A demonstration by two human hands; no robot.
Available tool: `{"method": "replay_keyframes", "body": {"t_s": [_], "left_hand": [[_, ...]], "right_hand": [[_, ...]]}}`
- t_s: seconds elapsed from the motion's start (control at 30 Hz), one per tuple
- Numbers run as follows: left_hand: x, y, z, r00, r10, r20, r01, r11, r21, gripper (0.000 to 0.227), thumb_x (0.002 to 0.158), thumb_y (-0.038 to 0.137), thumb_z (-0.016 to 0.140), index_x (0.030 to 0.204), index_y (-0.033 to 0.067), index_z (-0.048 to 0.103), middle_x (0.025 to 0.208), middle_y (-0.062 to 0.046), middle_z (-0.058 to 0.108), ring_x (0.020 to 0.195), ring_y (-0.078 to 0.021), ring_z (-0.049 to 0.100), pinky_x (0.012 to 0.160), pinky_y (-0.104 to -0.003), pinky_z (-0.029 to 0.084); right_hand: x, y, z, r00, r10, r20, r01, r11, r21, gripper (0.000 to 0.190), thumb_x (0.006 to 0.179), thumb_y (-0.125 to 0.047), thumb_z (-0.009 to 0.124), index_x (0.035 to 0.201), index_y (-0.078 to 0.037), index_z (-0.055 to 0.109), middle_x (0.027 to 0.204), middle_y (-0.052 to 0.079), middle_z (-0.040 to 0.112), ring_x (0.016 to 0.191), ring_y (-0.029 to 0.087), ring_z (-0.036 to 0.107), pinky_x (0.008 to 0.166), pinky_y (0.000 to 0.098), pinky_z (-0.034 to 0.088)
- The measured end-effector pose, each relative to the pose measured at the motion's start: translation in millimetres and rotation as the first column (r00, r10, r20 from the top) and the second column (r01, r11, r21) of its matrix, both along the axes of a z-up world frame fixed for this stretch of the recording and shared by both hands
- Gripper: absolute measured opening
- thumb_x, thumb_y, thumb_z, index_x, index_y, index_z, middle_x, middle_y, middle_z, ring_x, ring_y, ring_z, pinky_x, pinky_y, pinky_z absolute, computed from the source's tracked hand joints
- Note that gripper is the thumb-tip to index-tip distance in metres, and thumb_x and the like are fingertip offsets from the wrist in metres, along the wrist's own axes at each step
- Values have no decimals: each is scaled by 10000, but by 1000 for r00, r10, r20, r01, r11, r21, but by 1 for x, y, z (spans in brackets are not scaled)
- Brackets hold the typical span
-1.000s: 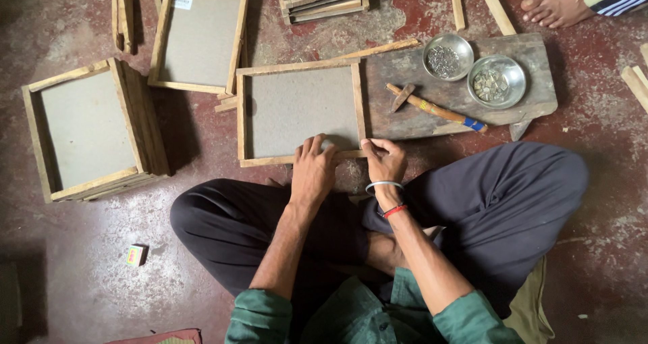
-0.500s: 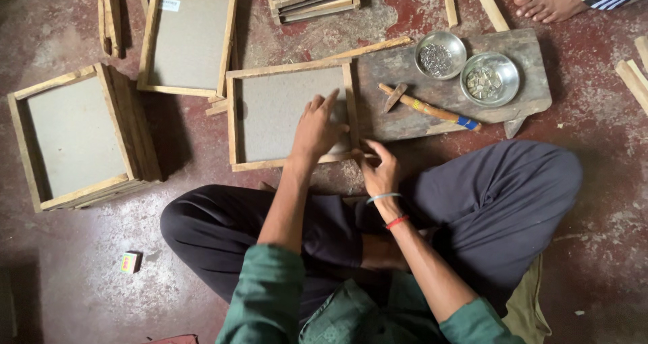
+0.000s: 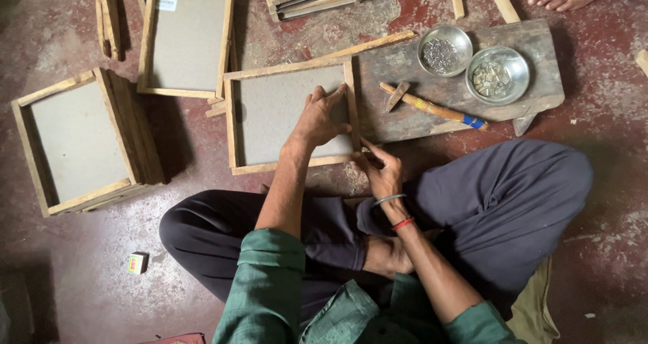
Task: The person sits on the floor and uses a hammer to drive nails into wooden frames, securing mesh or backing material. They repeatedly pick up frames, position them on a workbench, and hammer nails along the edges.
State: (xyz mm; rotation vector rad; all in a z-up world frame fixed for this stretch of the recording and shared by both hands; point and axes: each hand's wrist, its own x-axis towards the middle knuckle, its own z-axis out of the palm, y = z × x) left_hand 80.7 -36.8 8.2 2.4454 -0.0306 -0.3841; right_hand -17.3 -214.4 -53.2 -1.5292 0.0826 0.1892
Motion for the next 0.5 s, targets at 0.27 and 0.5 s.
{"method": "replay_keyframes", "body": {"t_s": [0.27,0.5], "left_hand": [[8,6,-23,999,-31,32,30,999,24,1207,623,224,990,1594,218,273,1414,-187,493,1335,-403,429,1150,-479,390],[26,2,-28,998,-57,-28,60,990,130,1240,664,363,959,1633,264,191,1385,-236,567,1315,-452,500,1156,-483,425]], "right_hand": [[1,1,6,1000,-29,11,29,999,-32,455,926,-153,756,1367,-74,676,875,70,771,759,84,708,725,232,582],[-1,0,1,999,-46,-23,43,993,-108,427,934,-132,727,1353,-68,679,854,83,785,752,101,720,694,249,577]]}}
